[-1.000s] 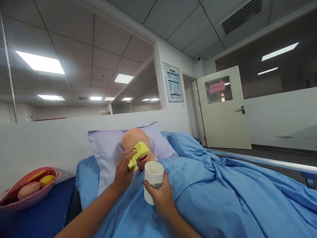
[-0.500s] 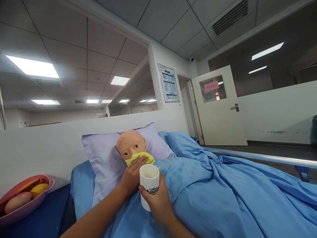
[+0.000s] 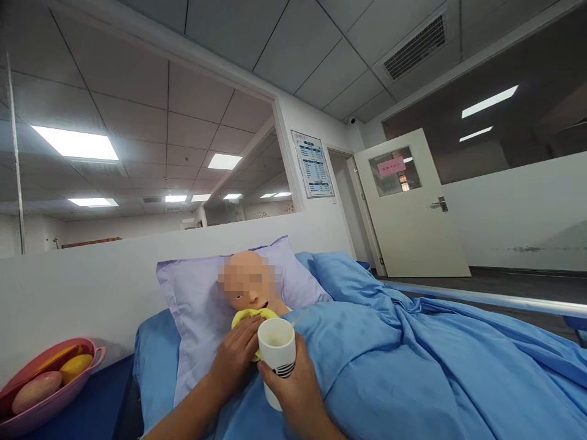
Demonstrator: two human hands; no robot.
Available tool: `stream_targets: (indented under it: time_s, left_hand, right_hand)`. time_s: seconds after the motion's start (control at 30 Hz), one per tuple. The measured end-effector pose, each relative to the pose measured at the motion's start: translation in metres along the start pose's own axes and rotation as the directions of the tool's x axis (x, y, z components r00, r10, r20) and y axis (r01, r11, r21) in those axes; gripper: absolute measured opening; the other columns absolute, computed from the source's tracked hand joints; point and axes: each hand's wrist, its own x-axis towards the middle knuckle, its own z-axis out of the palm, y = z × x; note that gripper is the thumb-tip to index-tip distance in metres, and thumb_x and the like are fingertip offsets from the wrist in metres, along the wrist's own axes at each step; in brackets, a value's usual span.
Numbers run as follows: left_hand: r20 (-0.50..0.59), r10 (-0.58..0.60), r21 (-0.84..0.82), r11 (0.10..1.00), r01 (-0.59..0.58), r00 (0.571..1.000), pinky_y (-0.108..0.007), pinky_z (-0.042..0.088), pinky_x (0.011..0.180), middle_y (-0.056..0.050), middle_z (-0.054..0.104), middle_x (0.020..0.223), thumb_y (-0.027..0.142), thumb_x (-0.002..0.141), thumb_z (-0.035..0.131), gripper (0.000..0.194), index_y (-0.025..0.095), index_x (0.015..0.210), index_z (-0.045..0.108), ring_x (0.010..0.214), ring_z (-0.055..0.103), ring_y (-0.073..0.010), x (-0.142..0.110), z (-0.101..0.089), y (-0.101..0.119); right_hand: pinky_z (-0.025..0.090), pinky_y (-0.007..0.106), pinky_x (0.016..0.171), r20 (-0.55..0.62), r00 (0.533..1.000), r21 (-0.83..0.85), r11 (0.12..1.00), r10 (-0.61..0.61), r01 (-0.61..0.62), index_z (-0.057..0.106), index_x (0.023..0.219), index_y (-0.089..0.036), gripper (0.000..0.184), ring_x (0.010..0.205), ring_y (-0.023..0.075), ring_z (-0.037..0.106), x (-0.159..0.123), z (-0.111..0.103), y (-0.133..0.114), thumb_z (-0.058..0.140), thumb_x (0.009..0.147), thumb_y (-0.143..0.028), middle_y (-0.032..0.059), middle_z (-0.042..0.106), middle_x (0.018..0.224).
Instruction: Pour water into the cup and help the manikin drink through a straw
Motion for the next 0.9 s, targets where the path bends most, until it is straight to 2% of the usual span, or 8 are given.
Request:
stream_targets:
  time_s: [0.13,0.23,0.3,0.43,0.57,0.7,0.8,0.9]
  left_hand:
    - [-0.055,-0.042,0.001,0.999,0.042,0.998,-0.039,0.058,0.103,-0.010,0.070,0.125,0.016,0.095,0.050,0.025,0.017,0.116,0.064,0.127,0.061,-0.0202,0.028,0.002,-0.007]
    - [-0.060,-0.017,0.034,0.999,0.019,0.998,-0.040,0.057,0.104,-0.009,0.071,0.125,0.017,0.095,0.050,0.024,0.017,0.113,0.065,0.127,0.061,-0.0207,0.046,0.016,-0.010]
    - [-0.053,0.007,0.064,0.998,-0.003,0.999,-0.040,0.058,0.103,-0.007,0.072,0.121,0.019,0.094,0.052,0.020,0.018,0.108,0.066,0.122,0.064,-0.0213,0.047,0.026,-0.009]
    - [-0.037,-0.036,0.029,0.999,0.038,0.999,-0.037,0.058,0.104,-0.005,0.074,0.118,0.019,0.094,0.053,0.021,0.018,0.111,0.066,0.118,0.066,-0.0178,0.029,0.034,0.001]
    - [-0.035,-0.089,-0.014,0.996,0.088,0.995,-0.034,0.059,0.102,-0.006,0.074,0.116,0.017,0.094,0.050,0.029,0.017,0.121,0.062,0.113,0.068,-0.0162,0.004,0.029,0.008]
    - [-0.031,-0.123,-0.036,0.992,0.122,0.992,-0.035,0.059,0.101,-0.007,0.074,0.112,0.018,0.093,0.053,0.027,0.017,0.119,0.062,0.111,0.068,-0.0171,-0.015,0.024,0.011]
    - [-0.006,-0.158,-0.070,0.985,0.158,0.987,-0.036,0.062,0.093,-0.007,0.075,0.106,0.019,0.094,0.053,0.024,0.018,0.115,0.063,0.104,0.070,-0.0174,-0.021,0.019,0.013]
    - [-0.016,-0.197,-0.121,0.974,0.193,0.980,-0.037,0.062,0.091,-0.009,0.074,0.109,0.020,0.094,0.051,0.026,0.019,0.119,0.061,0.106,0.069,-0.0183,-0.013,0.009,0.011]
  right_hand:
    - [0.054,0.045,0.090,0.000,1.000,-0.022,1.000,0.016,-0.016,0.053,0.117,-0.020,0.059,0.098,0.0310,0.068,0.000,-0.001,0.004,0.078,0.069,-0.044,0.0112,0.071,0.109]
    - [0.055,0.045,0.088,-0.048,0.998,-0.028,0.999,0.040,-0.041,0.053,0.118,-0.020,0.062,0.098,0.0318,0.068,0.001,-0.002,0.004,0.078,0.067,-0.046,0.0113,0.072,0.108]
    - [0.055,0.046,0.087,-0.053,0.998,-0.031,0.999,0.042,-0.044,0.054,0.117,-0.020,0.062,0.096,0.0317,0.069,0.000,-0.003,0.003,0.078,0.067,-0.045,0.0111,0.073,0.107]
    - [0.054,0.045,0.090,-0.014,0.999,-0.041,0.998,0.043,-0.044,0.054,0.117,-0.021,0.061,0.097,0.0313,0.068,-0.002,-0.003,0.000,0.079,0.067,-0.044,0.0109,0.072,0.108]
    - [0.054,0.045,0.087,0.016,0.999,-0.046,0.998,0.031,-0.031,0.057,0.114,-0.020,0.058,0.095,0.0313,0.068,-0.004,-0.003,-0.002,0.079,0.067,-0.046,0.0108,0.072,0.106]
    - [0.054,0.045,0.087,0.029,1.000,-0.033,0.999,0.001,0.000,0.058,0.113,-0.020,0.056,0.095,0.0311,0.068,-0.005,-0.002,-0.002,0.080,0.067,-0.044,0.0108,0.073,0.106]
    - [0.055,0.044,0.087,0.048,0.999,-0.023,1.000,0.005,-0.004,0.057,0.114,-0.020,0.056,0.095,0.0308,0.068,-0.004,-0.001,-0.001,0.079,0.068,-0.044,0.0102,0.073,0.105]
    - [0.054,0.045,0.087,0.052,0.998,-0.025,0.999,0.031,-0.030,0.055,0.115,-0.020,0.057,0.096,0.0311,0.068,-0.003,0.000,-0.001,0.077,0.068,-0.045,0.0104,0.072,0.105]
